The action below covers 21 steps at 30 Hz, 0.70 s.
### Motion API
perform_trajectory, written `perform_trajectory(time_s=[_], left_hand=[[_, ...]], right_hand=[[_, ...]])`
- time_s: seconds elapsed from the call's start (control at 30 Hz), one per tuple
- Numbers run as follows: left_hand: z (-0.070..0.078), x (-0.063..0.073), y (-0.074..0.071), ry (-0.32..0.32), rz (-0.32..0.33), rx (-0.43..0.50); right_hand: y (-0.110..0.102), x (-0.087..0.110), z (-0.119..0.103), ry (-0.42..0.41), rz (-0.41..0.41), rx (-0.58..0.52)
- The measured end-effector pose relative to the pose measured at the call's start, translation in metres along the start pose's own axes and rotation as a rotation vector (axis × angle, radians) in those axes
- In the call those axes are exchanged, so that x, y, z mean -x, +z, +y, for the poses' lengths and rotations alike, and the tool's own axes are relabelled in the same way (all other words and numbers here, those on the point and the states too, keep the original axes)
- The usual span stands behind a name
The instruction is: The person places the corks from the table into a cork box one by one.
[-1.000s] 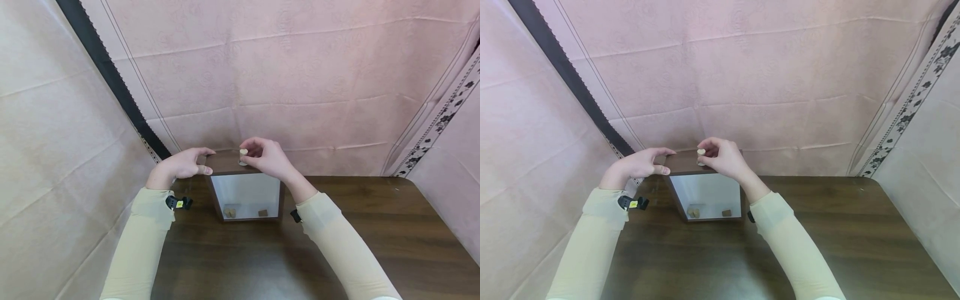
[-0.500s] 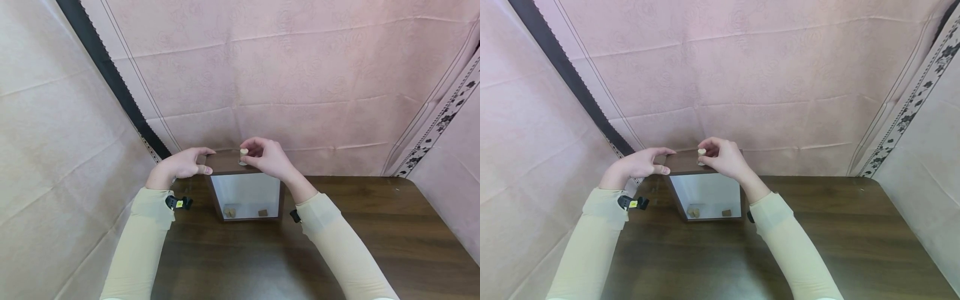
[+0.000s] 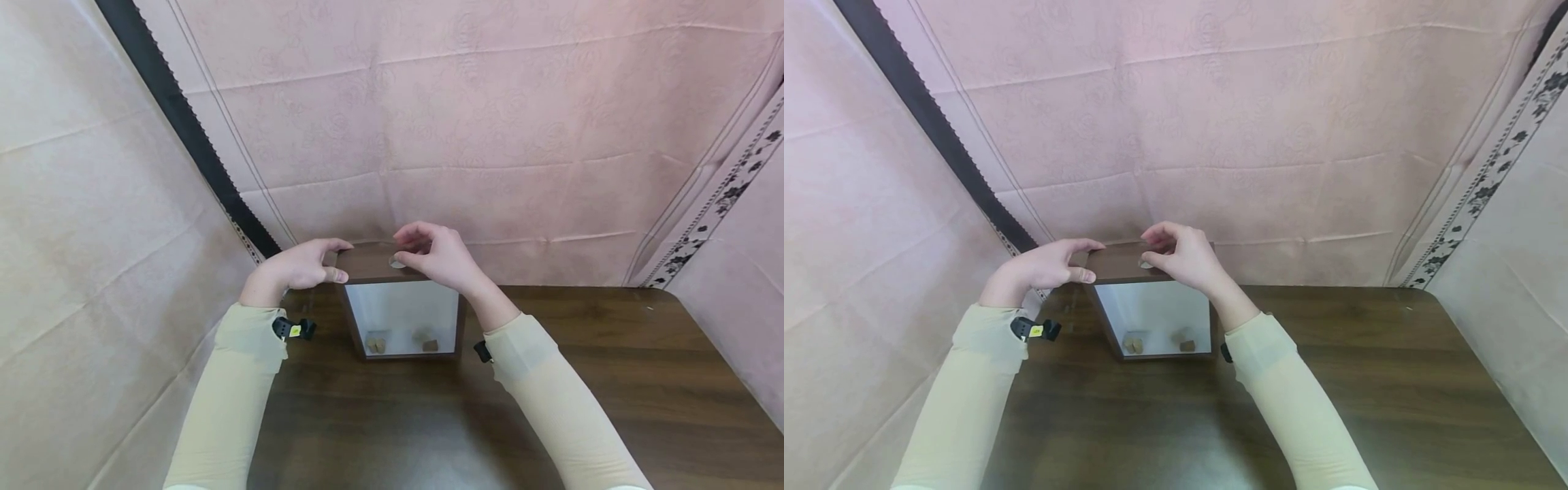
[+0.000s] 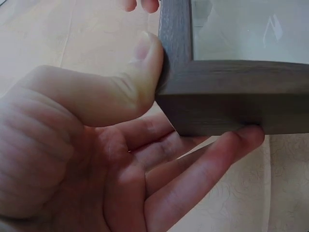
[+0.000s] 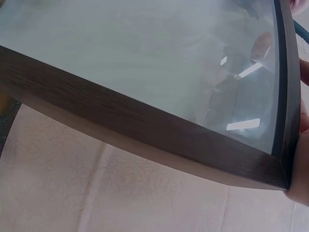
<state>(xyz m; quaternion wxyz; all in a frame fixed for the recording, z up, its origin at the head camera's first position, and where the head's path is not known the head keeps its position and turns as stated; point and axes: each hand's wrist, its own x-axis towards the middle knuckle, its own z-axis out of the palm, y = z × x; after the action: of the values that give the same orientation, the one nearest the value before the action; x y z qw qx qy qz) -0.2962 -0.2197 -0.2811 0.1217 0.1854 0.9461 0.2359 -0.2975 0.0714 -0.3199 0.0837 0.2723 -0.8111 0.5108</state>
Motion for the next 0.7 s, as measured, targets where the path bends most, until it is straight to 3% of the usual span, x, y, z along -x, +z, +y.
perform_trajectory(time_s=[0.7], left_hand=[[0.0005,-0.0019,0.0010,-0.005,0.003,-0.007]], right_hand=[[-0.0033,0.0049,0.0015,-0.025,0.015,-0.056]])
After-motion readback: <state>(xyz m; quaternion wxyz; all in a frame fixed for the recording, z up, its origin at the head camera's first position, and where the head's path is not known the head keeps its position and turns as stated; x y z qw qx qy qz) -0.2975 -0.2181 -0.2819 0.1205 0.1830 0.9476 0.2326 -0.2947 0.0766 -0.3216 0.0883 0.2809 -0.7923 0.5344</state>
